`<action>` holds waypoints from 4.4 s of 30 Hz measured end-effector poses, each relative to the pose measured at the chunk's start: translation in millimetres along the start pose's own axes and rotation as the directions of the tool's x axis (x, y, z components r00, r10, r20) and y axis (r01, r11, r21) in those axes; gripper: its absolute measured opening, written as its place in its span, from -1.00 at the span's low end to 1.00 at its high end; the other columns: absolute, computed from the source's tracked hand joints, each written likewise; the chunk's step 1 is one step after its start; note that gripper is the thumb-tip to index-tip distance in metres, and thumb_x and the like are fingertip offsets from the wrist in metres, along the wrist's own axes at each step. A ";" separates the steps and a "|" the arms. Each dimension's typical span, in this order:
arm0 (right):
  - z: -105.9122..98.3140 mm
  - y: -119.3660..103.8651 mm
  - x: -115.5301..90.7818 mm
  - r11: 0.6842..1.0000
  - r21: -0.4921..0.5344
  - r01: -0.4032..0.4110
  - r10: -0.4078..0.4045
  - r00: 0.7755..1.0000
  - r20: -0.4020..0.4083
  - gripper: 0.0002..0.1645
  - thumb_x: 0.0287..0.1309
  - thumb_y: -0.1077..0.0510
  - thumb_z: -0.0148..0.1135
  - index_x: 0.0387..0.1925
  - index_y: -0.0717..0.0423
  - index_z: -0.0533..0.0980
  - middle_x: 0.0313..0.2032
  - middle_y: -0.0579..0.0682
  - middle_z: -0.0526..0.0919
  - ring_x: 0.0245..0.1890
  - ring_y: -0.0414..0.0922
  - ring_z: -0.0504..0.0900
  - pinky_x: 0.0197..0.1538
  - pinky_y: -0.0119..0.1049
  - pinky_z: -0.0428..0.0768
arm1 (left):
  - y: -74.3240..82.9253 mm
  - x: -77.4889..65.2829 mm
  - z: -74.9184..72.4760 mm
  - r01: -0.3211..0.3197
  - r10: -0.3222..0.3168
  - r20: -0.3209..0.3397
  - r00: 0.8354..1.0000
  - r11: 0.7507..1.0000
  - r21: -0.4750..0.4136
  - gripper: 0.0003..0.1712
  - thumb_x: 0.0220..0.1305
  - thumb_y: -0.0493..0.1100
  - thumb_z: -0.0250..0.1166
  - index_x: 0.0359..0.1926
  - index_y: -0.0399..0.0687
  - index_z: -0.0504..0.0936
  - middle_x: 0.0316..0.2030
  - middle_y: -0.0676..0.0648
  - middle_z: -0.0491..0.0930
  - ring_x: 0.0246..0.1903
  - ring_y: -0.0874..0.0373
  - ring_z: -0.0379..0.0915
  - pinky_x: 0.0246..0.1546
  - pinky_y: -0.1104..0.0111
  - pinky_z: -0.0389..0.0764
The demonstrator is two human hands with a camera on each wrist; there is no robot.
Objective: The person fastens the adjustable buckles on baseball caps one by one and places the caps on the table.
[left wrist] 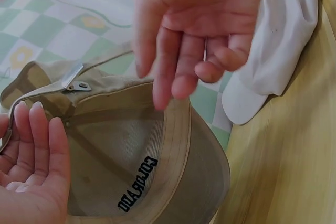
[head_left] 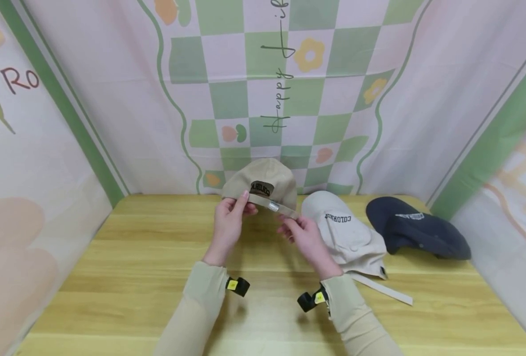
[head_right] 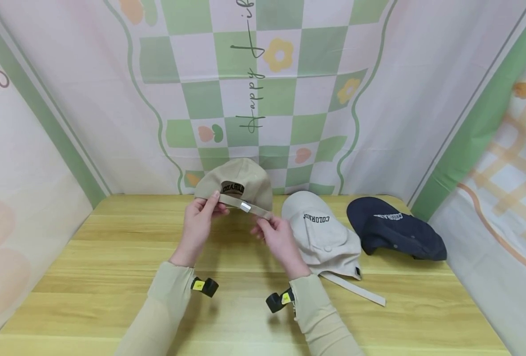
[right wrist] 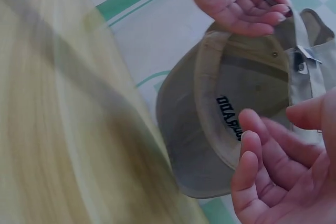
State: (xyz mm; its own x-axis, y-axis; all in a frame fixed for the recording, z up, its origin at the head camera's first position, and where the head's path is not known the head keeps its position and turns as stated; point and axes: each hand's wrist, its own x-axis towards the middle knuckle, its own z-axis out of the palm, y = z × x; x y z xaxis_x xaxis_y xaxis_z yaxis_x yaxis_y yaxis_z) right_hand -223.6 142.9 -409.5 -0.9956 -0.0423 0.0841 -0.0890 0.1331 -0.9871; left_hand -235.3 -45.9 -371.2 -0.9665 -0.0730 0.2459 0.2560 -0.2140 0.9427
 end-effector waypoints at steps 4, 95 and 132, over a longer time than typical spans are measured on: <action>6.6 4.8 0.6 0.997 -0.060 0.040 -0.038 0.998 0.040 -0.66 0.52 0.23 0.03 0.07 0.38 0.60 -0.34 0.24 0.71 -0.40 0.03 0.63 -0.32 -0.26 0.65 | 0.0 -0.3 1.0 0.001 -0.001 0.003 1.000 1.000 -0.016 -0.74 0.54 -0.20 0.17 -0.32 -0.25 0.61 -0.49 -0.03 0.63 -0.45 0.17 0.63 -0.10 0.22 0.69; 21.2 -8.0 3.7 0.572 0.816 -0.080 0.014 0.996 0.087 -0.80 0.50 0.17 0.12 -0.31 0.05 0.59 -0.31 -0.09 0.62 -0.23 -0.18 0.52 -0.06 -0.40 0.53 | -7.8 -1.6 -1.0 0.006 -0.005 0.033 0.999 0.999 -0.041 -0.70 0.58 -0.20 0.09 -0.32 -0.25 0.58 -0.51 -0.02 0.62 -0.49 0.19 0.62 -0.24 0.34 0.71; 18.1 4.3 1.4 0.525 0.828 -0.195 0.133 0.980 0.147 -0.75 0.59 0.07 -0.10 0.13 0.07 0.33 -0.06 -0.04 0.57 -0.08 -0.14 0.51 0.17 -0.27 0.45 | -9.7 17.3 -25.3 0.355 -0.395 -0.001 0.919 0.827 -0.436 -0.50 0.62 -0.15 0.01 0.38 -0.39 0.27 0.24 -0.25 0.34 0.11 -0.05 0.37 0.06 0.22 0.48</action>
State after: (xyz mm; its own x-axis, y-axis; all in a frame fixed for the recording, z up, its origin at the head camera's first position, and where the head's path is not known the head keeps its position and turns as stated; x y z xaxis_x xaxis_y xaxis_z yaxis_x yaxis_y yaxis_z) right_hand -224.8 125.5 -416.0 -0.9833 -0.1689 -0.0684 0.1725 -0.7422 -0.6476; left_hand -254.0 -69.7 -381.8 -0.9891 0.0167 -0.1464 -0.1244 -0.6273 0.7687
